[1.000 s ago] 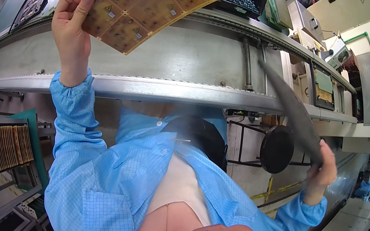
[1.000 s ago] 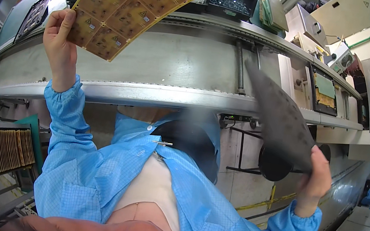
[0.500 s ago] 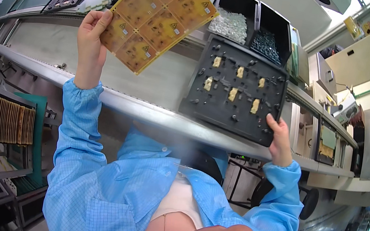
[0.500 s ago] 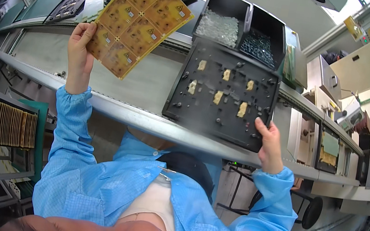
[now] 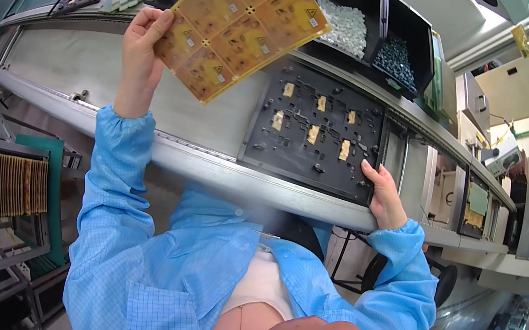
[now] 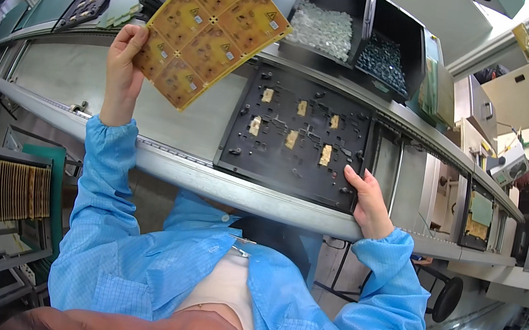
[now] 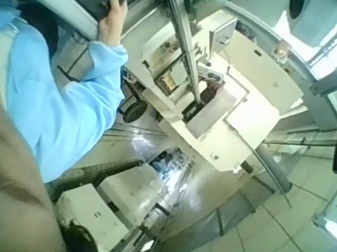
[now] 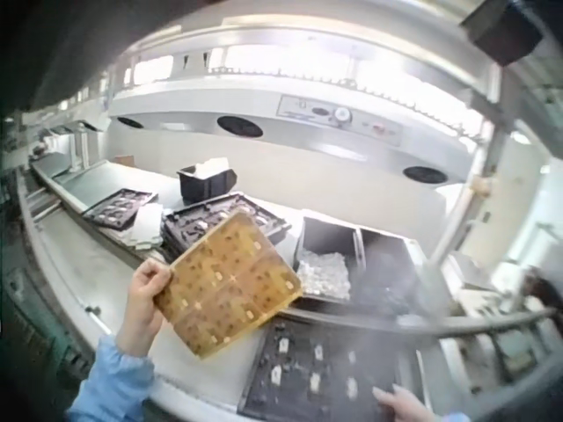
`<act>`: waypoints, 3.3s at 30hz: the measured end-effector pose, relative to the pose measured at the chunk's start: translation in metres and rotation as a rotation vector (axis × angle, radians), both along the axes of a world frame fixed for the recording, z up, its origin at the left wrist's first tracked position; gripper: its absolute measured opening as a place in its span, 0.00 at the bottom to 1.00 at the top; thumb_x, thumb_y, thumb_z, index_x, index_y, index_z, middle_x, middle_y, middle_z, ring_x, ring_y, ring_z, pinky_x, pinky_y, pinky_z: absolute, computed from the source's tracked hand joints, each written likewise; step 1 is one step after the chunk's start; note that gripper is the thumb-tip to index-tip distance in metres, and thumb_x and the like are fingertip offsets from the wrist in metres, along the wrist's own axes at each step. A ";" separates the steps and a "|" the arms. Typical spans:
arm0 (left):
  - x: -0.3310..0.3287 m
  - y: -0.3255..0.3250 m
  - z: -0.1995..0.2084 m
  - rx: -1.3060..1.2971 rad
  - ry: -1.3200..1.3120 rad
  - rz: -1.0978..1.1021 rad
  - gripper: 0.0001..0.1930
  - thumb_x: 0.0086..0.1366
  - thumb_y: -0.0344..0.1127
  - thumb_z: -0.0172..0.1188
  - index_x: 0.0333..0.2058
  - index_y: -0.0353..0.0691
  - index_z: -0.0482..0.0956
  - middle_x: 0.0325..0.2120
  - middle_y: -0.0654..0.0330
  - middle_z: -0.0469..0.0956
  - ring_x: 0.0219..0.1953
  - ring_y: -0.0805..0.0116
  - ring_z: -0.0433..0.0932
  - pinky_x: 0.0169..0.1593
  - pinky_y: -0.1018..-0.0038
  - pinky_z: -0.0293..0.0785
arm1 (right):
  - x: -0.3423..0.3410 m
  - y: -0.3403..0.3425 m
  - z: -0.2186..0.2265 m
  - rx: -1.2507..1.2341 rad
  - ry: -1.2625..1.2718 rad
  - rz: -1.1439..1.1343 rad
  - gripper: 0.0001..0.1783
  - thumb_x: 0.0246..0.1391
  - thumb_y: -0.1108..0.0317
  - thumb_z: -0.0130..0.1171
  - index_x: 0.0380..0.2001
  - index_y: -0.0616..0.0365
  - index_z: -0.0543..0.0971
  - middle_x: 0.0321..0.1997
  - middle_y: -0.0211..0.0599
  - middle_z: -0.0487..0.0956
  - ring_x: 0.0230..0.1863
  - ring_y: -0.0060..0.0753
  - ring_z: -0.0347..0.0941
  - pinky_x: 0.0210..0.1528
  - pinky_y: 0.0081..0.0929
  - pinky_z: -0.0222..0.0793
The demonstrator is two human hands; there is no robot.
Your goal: Assembling small electronic components onto a printed circuit board on a production line.
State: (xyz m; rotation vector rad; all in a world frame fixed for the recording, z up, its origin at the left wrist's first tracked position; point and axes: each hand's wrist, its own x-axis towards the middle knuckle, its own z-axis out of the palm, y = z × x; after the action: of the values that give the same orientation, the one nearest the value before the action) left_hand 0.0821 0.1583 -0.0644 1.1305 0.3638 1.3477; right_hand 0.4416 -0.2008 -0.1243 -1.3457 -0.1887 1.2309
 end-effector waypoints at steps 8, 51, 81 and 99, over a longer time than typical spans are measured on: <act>-0.008 0.004 0.000 -0.057 -0.042 -0.074 0.04 0.68 0.32 0.66 0.38 0.40 0.80 0.36 0.66 0.82 0.39 0.78 0.78 0.47 0.79 0.71 | -0.009 0.011 0.026 -0.064 -0.022 0.135 0.17 0.63 0.66 0.64 0.49 0.62 0.74 0.46 0.40 0.83 0.44 0.30 0.82 0.50 0.31 0.82; 0.117 -0.047 0.003 0.765 0.989 -0.064 0.13 0.57 0.42 0.72 0.31 0.39 0.81 0.28 0.54 0.80 0.33 0.52 0.79 0.38 0.63 0.75 | -0.031 0.025 0.008 0.102 -1.049 0.083 0.32 0.59 0.62 0.68 0.62 0.60 0.69 0.59 0.41 0.73 0.58 0.36 0.72 0.57 0.34 0.72; 0.017 -0.092 -0.001 1.425 1.146 -0.175 0.20 0.62 0.48 0.66 0.48 0.42 0.78 0.49 0.62 0.80 0.65 0.59 0.67 0.72 0.42 0.49 | -0.042 0.021 0.058 0.194 -1.883 0.571 0.22 0.52 0.68 0.70 0.51 0.59 0.80 0.60 0.45 0.75 0.64 0.54 0.68 0.65 0.47 0.66; 0.029 -0.088 0.012 1.478 1.026 -0.301 0.15 0.57 0.44 0.69 0.35 0.44 0.77 0.47 0.62 0.80 0.57 0.64 0.74 0.69 0.51 0.59 | 0.000 -0.001 0.104 0.189 -1.639 0.983 0.27 0.44 0.69 0.74 0.50 0.62 0.79 0.66 0.43 0.74 0.70 0.53 0.65 0.68 0.45 0.66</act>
State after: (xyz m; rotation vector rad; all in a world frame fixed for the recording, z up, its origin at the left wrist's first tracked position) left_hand 0.1111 0.0706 -0.0527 2.9513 -0.1986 0.4823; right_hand 0.4415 -0.2015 -0.0206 -1.8261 -2.2254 0.4304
